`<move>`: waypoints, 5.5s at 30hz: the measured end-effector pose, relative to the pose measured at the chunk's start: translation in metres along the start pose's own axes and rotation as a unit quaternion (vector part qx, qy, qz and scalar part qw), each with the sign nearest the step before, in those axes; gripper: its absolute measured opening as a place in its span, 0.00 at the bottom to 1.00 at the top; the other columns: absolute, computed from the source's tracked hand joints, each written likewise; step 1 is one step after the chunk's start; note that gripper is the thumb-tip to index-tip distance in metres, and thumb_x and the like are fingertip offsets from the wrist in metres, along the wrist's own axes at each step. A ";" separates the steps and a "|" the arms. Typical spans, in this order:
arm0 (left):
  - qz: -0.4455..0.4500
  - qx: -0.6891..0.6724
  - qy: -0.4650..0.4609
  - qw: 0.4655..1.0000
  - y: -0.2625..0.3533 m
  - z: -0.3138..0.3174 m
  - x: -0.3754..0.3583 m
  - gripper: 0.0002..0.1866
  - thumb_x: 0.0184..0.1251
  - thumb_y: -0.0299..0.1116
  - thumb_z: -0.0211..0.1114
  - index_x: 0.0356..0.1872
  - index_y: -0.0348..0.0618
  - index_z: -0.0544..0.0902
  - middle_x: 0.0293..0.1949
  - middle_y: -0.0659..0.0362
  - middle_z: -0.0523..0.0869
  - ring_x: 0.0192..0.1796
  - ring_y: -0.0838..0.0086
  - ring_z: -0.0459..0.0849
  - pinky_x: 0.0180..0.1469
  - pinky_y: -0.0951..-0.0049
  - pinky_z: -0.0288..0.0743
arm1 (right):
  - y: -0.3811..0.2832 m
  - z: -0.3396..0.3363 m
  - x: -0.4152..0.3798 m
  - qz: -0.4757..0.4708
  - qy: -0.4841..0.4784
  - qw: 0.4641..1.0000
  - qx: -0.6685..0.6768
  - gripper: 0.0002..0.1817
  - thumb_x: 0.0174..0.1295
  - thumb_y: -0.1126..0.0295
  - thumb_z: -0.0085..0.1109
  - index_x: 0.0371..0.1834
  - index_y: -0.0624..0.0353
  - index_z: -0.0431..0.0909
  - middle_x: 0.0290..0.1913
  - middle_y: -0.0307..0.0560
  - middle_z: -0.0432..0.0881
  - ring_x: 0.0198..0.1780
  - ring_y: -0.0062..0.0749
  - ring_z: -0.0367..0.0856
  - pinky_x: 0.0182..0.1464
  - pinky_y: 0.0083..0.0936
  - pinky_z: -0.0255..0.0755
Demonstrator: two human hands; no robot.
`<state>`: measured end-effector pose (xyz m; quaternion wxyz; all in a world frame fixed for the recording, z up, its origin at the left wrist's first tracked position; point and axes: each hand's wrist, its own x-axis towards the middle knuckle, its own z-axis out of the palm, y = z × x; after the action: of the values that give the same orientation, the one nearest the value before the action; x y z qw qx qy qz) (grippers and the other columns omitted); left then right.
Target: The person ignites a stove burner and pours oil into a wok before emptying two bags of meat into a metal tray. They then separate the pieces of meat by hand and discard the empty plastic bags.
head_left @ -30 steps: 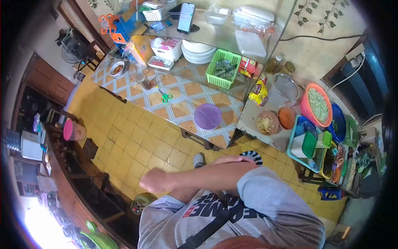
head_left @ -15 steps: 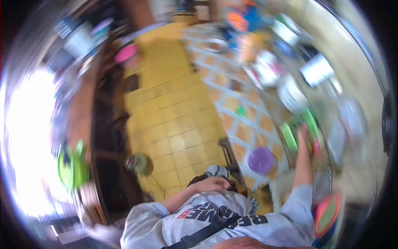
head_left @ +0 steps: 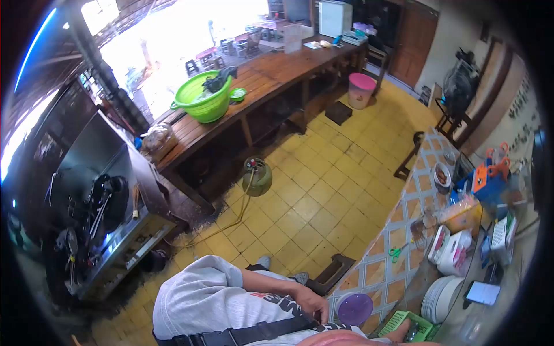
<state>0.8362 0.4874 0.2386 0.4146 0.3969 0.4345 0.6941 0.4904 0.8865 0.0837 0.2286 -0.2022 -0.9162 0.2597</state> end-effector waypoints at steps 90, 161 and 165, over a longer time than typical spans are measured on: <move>0.069 -0.095 0.983 0.143 -0.188 0.683 -0.881 0.29 0.64 0.53 0.57 0.53 0.37 0.73 0.33 0.59 0.79 0.33 0.80 0.77 0.30 0.78 0.69 | -0.560 -0.265 -1.392 -0.546 -0.741 0.286 0.267 0.05 0.62 0.73 0.49 0.37 0.61 0.73 0.21 0.42 0.73 0.23 0.22 0.72 0.26 0.23 0.66; 0.098 0.041 0.975 0.194 -0.574 0.441 -0.848 0.09 0.66 0.38 0.50 0.38 0.49 0.76 0.31 0.63 0.78 0.29 0.74 0.74 0.30 0.71 0.68 | -0.581 -0.214 -1.253 -0.227 -0.780 0.548 0.199 0.11 0.67 0.62 0.48 0.33 0.58 0.71 0.17 0.33 0.65 0.15 0.15 0.63 0.16 0.15 0.56; 0.066 -0.186 0.925 0.324 -0.540 0.512 -0.824 0.12 0.64 0.42 0.52 0.43 0.49 0.77 0.39 0.61 0.80 0.37 0.73 0.77 0.39 0.69 0.70 | -0.552 -0.188 -1.235 -0.336 -0.719 0.574 0.205 0.14 0.68 0.61 0.47 0.34 0.61 0.74 0.19 0.35 0.70 0.21 0.18 0.67 0.24 0.21 0.64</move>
<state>1.7087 0.0193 -0.2646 -0.2395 -0.5621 0.3693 0.7003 1.4546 -0.0779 0.1535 -0.3986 0.4251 -0.7043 0.4055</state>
